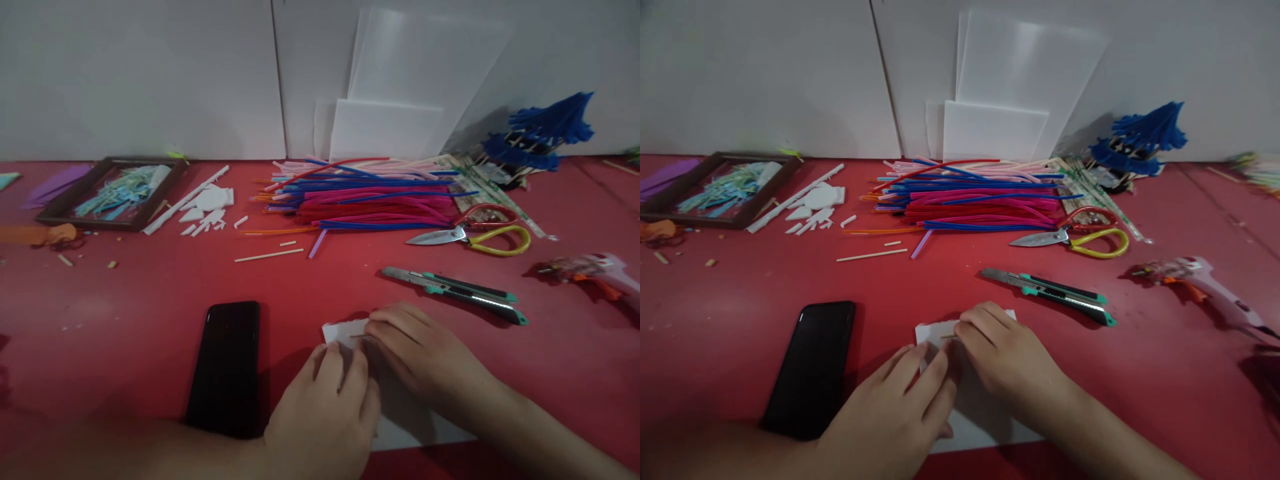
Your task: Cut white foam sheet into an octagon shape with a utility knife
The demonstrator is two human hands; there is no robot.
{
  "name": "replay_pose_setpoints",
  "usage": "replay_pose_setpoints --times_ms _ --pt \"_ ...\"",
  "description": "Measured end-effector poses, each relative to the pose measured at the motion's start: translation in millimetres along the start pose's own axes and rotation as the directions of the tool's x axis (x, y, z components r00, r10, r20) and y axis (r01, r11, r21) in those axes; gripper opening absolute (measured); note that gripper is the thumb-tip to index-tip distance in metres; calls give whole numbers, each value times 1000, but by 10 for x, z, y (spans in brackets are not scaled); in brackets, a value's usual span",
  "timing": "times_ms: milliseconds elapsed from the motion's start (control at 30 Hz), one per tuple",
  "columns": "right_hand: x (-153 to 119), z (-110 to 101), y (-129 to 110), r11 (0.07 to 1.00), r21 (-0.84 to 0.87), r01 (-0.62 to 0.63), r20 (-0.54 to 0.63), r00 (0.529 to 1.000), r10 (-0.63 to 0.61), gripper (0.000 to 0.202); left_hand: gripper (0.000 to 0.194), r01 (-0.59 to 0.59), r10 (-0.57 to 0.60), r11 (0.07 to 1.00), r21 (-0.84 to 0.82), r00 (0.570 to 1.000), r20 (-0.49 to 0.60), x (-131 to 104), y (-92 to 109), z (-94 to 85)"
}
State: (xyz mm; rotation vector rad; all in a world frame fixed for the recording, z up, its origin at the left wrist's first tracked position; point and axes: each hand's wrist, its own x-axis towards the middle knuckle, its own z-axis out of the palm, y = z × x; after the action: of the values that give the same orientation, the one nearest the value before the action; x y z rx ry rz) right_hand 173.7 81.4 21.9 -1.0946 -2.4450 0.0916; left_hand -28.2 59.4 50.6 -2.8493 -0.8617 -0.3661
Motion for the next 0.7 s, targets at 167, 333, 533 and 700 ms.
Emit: replay_pose_setpoints --times_ms 167,333,533,700 --pt "-11 6 0 1000 6 -5 22 1000 5 27 30 -12 11 1000 19 998 56 -9 -15 25" --pt "-29 16 11 1000 -9 -9 17 1000 9 26 31 -2 1 999 34 1000 24 -27 2 32" --pt "-24 5 16 1000 -24 2 4 1000 -1 26 28 -3 2 999 43 1000 10 -18 12 27" --pt "-8 -14 -3 999 -28 -15 1 1000 15 29 28 -7 7 999 51 1000 -6 -14 16 35"
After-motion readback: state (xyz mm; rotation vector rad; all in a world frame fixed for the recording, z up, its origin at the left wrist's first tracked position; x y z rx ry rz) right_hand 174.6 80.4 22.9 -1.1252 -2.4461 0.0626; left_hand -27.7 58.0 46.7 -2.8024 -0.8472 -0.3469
